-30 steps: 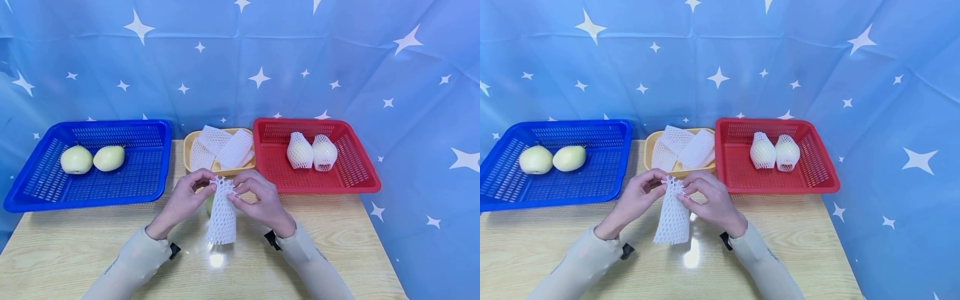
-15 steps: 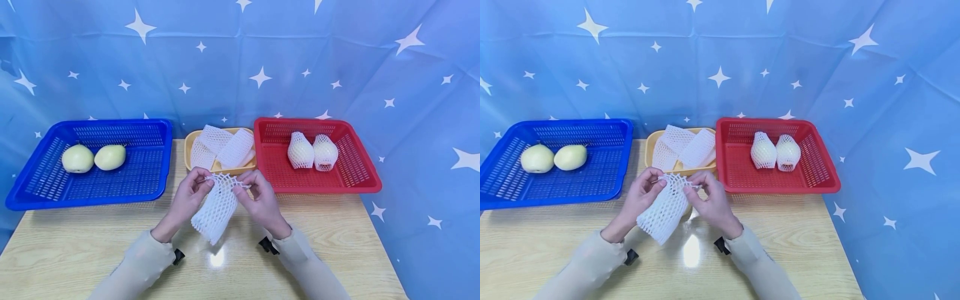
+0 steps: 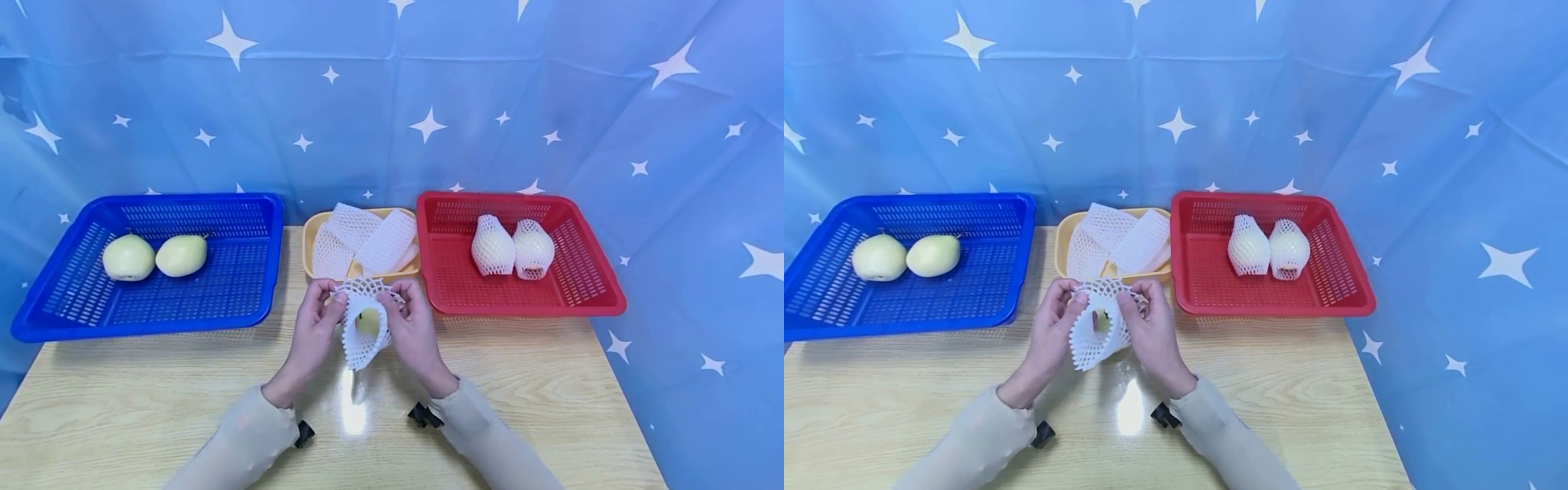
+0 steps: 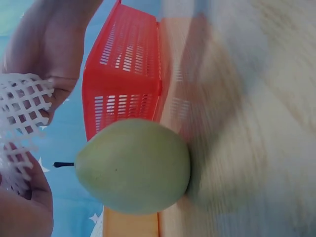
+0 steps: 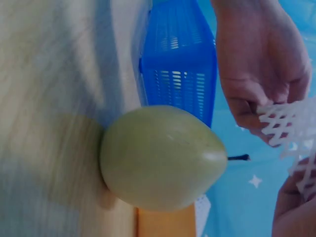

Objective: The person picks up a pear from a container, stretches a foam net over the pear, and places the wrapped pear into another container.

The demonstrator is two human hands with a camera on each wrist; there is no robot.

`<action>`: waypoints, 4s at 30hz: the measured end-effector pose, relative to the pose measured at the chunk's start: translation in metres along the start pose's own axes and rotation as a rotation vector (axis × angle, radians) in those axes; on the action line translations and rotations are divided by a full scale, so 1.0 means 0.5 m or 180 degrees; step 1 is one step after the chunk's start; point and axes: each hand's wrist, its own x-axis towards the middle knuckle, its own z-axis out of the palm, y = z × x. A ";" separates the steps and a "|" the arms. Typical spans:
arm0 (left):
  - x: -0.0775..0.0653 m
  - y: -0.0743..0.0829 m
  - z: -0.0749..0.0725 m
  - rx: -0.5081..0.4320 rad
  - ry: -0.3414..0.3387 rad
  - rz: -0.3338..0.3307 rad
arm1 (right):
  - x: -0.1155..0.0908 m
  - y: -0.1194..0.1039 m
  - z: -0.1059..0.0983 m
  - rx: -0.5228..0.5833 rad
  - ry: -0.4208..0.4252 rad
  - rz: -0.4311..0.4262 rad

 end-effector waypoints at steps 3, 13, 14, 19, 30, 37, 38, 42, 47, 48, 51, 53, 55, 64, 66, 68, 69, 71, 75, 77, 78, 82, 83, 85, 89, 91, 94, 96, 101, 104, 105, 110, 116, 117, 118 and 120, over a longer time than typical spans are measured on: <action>-0.005 -0.004 0.002 0.0043 0.0077 -0.0070 | 0.000 0.010 0.006 -0.0019 0.0083 0.0067; -0.015 -0.032 -0.004 0.0363 0.0295 -0.0404 | 0.003 0.052 0.007 -0.0206 0.0115 0.0314; -0.015 -0.034 -0.005 0.0384 0.0317 -0.0450 | 0.005 0.056 0.006 -0.0194 0.0101 0.0336; -0.015 -0.045 -0.008 0.0342 0.0429 -0.0685 | 0.016 0.077 0.004 -0.0255 0.0084 0.0472; -0.015 -0.067 -0.018 0.0371 0.0665 -0.0996 | 0.031 0.104 -0.001 -0.0662 -0.0061 0.0491; -0.013 -0.076 -0.023 0.0563 0.0714 -0.1152 | 0.039 0.110 0.002 -0.0843 -0.0031 0.0534; -0.012 -0.079 -0.023 0.0589 0.0714 -0.1155 | 0.040 0.111 0.002 -0.0858 -0.0029 0.0532; -0.012 -0.088 -0.026 0.0663 0.0693 -0.1166 | 0.043 0.119 0.000 -0.0903 -0.0032 0.0550; -0.013 -0.094 -0.030 0.0817 0.0604 -0.1179 | 0.046 0.129 -0.003 -0.0959 -0.0053 0.0676; -0.013 -0.095 -0.031 0.0858 0.0575 -0.1175 | 0.047 0.132 -0.003 -0.0962 -0.0052 0.0715; -0.014 -0.096 -0.035 0.1023 0.0510 -0.1160 | 0.047 0.140 -0.006 -0.0993 -0.0044 0.0749; -0.015 -0.097 -0.038 0.1119 0.0488 -0.1160 | 0.047 0.142 -0.008 -0.1007 -0.0052 0.0750; -0.016 -0.097 -0.041 0.1235 0.0476 -0.1150 | 0.047 0.144 -0.010 -0.1044 -0.0069 0.0707; -0.018 -0.093 -0.047 0.1509 0.0309 -0.1135 | 0.040 0.144 -0.018 -0.1129 -0.0150 0.0664; -0.019 -0.092 -0.049 0.1545 0.0271 -0.1155 | 0.042 0.144 -0.020 -0.1165 -0.0207 0.0753; -0.020 -0.092 -0.052 0.1600 0.0231 -0.1181 | 0.045 0.146 -0.023 -0.1257 -0.0272 0.0851; -0.020 -0.091 -0.053 0.1650 0.0218 -0.1193 | 0.046 0.146 -0.025 -0.1295 -0.0317 0.0887; -0.020 -0.092 -0.055 0.1725 0.0185 -0.1219 | 0.047 0.148 -0.030 -0.1391 -0.0415 0.0968; -0.021 -0.091 -0.056 0.1663 0.0153 -0.1282 | 0.044 0.144 -0.041 -0.1324 -0.0544 0.1200; -0.021 -0.090 -0.056 0.1450 0.0166 -0.1371 | 0.042 0.140 -0.046 -0.1097 -0.0536 0.1356; -0.022 -0.090 -0.057 0.1338 0.0178 -0.1412 | 0.040 0.138 -0.049 -0.0947 -0.0533 0.1456; -0.024 -0.088 -0.060 0.1095 0.0186 -0.1515 | 0.034 0.133 -0.060 -0.0412 -0.0525 0.1758; -0.024 -0.088 -0.062 0.1102 0.0164 -0.1512 | 0.033 0.133 -0.063 -0.0336 -0.0546 0.1797; -0.024 -0.088 -0.064 0.1179 0.0109 -0.1492 | 0.031 0.133 -0.069 -0.0266 -0.0604 0.1788; -0.021 -0.090 -0.067 0.1384 0.0023 -0.1457 | 0.030 0.132 -0.079 -0.0361 -0.0734 0.1690; -0.020 -0.091 -0.069 0.1544 -0.0015 -0.1398 | 0.030 0.129 -0.082 -0.0464 -0.0810 0.1613; -0.018 -0.091 -0.073 0.1775 -0.0089 -0.1292 | 0.030 0.124 -0.082 -0.0671 -0.0924 0.1469; -0.016 -0.091 -0.076 0.1991 -0.0169 -0.1181 | 0.030 0.120 -0.082 -0.0873 -0.0994 0.1349; -0.014 -0.088 -0.080 0.2667 -0.0398 -0.0822 | 0.034 0.118 -0.084 -0.1454 -0.1150 0.0939; -0.015 -0.084 -0.080 0.3034 -0.0506 -0.0572 | 0.037 0.116 -0.082 -0.1745 -0.1225 0.0716; -0.016 -0.084 -0.080 0.3138 -0.0536 -0.0506 | 0.037 0.115 -0.081 -0.1846 -0.1237 0.0663; -0.017 -0.077 -0.081 0.3359 -0.0709 -0.0418 | 0.037 0.110 -0.080 -0.2285 -0.1287 0.0548; -0.028 -0.066 -0.099 0.3508 -0.0987 -0.0326 | 0.025 0.090 -0.090 -0.2455 -0.1330 0.0553; -0.031 -0.062 -0.102 0.3510 -0.1034 -0.0305 | 0.021 0.086 -0.092 -0.2437 -0.1343 0.0552; -0.033 -0.057 -0.105 0.3509 -0.1080 -0.0307 | 0.018 0.082 -0.094 -0.2407 -0.1367 0.0538; -0.035 -0.048 -0.108 0.3470 -0.1153 -0.0330 | 0.012 0.076 -0.099 -0.2302 -0.1457 0.0483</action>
